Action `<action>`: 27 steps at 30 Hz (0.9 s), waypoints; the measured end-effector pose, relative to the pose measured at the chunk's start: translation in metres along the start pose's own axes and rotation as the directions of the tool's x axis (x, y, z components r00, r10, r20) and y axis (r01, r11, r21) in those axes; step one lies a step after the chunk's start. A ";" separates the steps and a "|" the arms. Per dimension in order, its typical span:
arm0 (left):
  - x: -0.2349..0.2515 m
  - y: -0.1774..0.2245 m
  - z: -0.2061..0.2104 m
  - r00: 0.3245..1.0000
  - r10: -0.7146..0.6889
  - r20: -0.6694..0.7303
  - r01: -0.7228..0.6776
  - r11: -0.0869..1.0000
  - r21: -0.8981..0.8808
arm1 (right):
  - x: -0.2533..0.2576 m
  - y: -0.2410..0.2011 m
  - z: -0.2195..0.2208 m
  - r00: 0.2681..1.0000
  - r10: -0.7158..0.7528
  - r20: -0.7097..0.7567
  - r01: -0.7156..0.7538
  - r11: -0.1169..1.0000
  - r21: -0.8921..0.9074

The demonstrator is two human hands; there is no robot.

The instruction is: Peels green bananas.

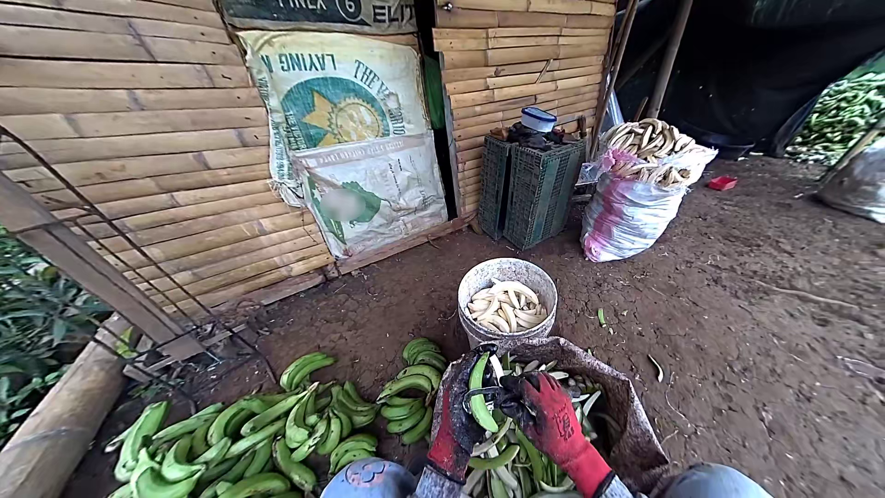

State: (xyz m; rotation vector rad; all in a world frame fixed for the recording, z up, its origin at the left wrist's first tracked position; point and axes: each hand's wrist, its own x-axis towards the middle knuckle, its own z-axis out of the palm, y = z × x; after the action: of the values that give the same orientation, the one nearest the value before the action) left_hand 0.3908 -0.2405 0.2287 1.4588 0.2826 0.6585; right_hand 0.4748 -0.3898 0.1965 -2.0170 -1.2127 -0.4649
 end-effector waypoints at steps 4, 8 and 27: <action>0.001 0.001 -0.007 1.000 0.002 0.025 -0.002 1.000 0.019 | -0.001 -0.009 0.003 1.000 0.024 0.011 -0.024 1.000 0.005; -0.004 -0.002 -0.005 0.998 -0.053 -0.028 0.053 0.998 -0.015 | 0.006 -0.018 0.001 0.981 0.169 0.093 -0.171 0.985 0.018; 0.025 0.136 -0.112 0.787 0.559 -0.261 -0.394 0.781 0.484 | 0.019 0.023 -0.032 0.659 0.614 0.434 -0.548 0.787 -0.283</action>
State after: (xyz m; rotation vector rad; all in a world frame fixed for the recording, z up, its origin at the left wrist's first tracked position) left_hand 0.3157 -0.1370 0.3522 1.8162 0.3694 1.3988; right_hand 0.5058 -0.4083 0.2210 -2.5870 -0.7233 0.3509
